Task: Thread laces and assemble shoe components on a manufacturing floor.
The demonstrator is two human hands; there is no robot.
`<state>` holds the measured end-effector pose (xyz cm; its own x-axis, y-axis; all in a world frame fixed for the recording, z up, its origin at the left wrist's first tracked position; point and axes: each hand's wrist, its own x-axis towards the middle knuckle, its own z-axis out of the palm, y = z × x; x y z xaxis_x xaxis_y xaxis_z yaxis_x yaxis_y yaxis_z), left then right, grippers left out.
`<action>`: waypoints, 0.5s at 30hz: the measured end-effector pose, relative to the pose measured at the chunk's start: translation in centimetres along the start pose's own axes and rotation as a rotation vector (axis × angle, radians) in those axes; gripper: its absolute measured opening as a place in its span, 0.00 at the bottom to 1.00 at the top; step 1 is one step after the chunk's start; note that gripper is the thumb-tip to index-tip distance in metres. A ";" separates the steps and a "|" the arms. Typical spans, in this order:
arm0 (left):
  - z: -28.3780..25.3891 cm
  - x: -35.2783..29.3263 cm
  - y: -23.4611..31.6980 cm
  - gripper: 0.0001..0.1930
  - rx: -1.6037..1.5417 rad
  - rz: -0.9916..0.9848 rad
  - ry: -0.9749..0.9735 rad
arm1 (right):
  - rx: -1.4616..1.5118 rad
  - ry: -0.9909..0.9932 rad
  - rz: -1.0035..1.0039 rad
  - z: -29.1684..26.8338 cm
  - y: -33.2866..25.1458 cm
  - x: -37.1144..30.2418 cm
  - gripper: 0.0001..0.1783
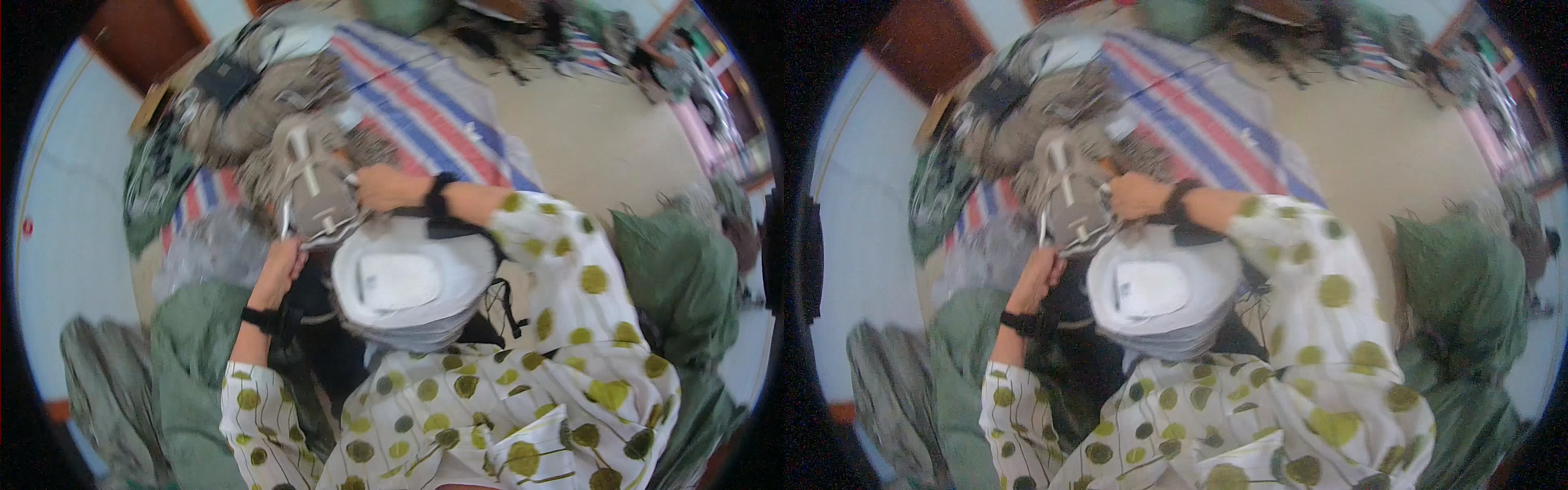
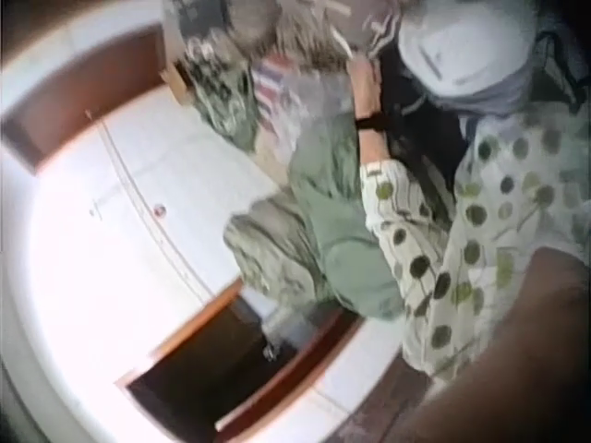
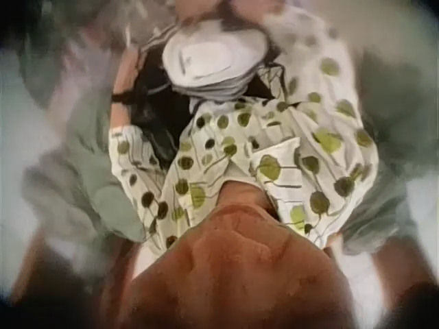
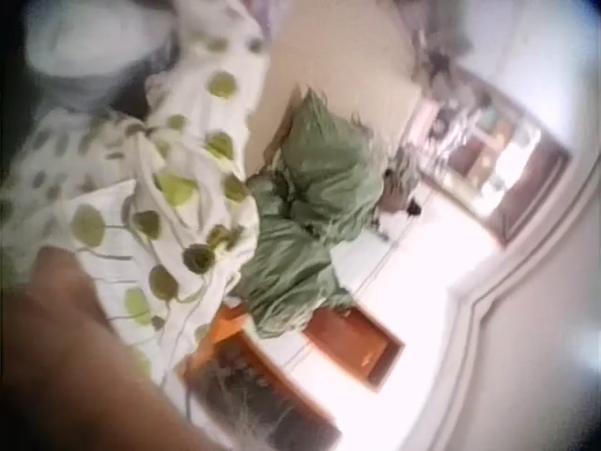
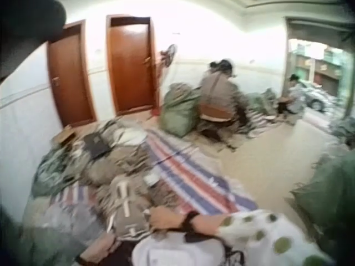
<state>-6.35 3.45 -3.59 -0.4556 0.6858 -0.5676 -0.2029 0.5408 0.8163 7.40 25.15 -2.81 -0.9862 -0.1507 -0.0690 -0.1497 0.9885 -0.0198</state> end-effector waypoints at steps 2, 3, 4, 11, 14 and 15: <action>-1.3 -2.9 0.0 0.13 -0.010 -0.017 0.100 | -0.057 -0.006 -0.060 -2.1 -3.4 -0.8 0.10; -1.7 -2.8 0.4 0.14 0.050 0.018 0.103 | -0.124 0.008 -0.074 -2.7 -2.8 -1.2 0.10; -2.1 -2.2 -1.3 0.14 0.045 -0.018 0.137 | -0.167 0.019 -0.087 -2.4 -3.0 -0.9 0.09; -0.6 -2.3 0.2 0.16 0.410 0.129 0.155 | 0.234 -0.384 0.034 -3.9 0.4 0.9 0.19; -0.3 -1.8 -0.3 0.16 0.375 0.080 0.157 | 0.535 -0.607 0.128 -8.9 0.0 -0.5 0.19; 0.1 -1.9 0.3 0.15 0.353 0.154 0.166 | 0.781 -0.703 0.143 -10.2 0.5 -1.3 0.19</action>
<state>-5.46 2.39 -2.28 -0.5969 0.6992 -0.3934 0.1750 0.5920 0.7867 7.90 25.90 7.46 -0.6909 -0.2517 -0.6778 0.2981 0.7549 -0.5842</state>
